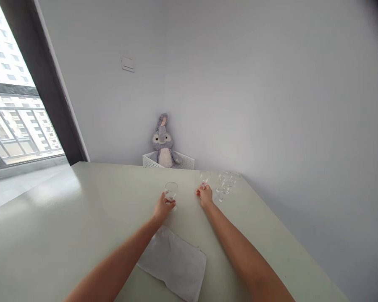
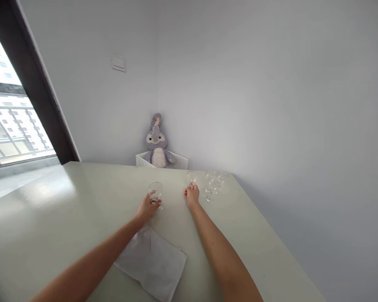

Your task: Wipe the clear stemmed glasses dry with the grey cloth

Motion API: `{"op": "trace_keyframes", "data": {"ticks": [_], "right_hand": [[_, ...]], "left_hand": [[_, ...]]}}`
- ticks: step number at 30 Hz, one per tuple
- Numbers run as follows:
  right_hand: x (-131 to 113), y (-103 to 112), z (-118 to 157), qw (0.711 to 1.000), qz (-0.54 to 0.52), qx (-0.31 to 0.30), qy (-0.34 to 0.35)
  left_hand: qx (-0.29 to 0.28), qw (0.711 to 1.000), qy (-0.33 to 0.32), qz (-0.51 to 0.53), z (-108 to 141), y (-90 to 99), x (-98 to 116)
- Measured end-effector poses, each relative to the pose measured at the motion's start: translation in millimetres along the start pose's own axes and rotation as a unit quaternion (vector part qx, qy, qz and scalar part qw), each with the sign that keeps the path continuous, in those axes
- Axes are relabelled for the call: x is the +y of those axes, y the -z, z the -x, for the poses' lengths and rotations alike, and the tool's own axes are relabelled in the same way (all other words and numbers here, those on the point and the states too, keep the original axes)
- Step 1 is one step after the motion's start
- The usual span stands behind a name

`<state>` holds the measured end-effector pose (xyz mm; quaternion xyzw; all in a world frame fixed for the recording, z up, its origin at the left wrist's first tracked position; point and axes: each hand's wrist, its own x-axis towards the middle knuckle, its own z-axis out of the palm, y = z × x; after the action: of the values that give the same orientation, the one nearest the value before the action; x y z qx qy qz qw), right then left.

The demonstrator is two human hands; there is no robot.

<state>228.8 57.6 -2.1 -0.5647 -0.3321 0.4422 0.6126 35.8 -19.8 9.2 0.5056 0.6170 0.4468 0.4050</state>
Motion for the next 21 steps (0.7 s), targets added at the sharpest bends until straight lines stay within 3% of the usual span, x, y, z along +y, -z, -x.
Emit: {"op": "trace_keyframes", "data": {"ticks": [4,11,15,18,21], "right_hand": [[5,-8,21,0.999,0.02,-0.04,0.003],[10,-15,59,0.992,0.03,-0.122,0.01],[12,-15,69,0.988,0.034,-0.153,0.01],[13,-14,71,0.986,0.035,-0.164,0.009],[13,-14,71,0.985,0.033,-0.171,0.006]], "left_hand": [[0.062,0.996,-0.012,-0.054,-23,14.4,-10],[0.19,0.977,0.027,-0.097,-63,90.2,-16],[0.237,0.966,0.053,-0.088,-69,118.1,-11],[0.287,0.951,0.069,-0.085,-59,122.5,-5],[0.316,0.943,0.059,-0.086,-37,104.4,0]]}}
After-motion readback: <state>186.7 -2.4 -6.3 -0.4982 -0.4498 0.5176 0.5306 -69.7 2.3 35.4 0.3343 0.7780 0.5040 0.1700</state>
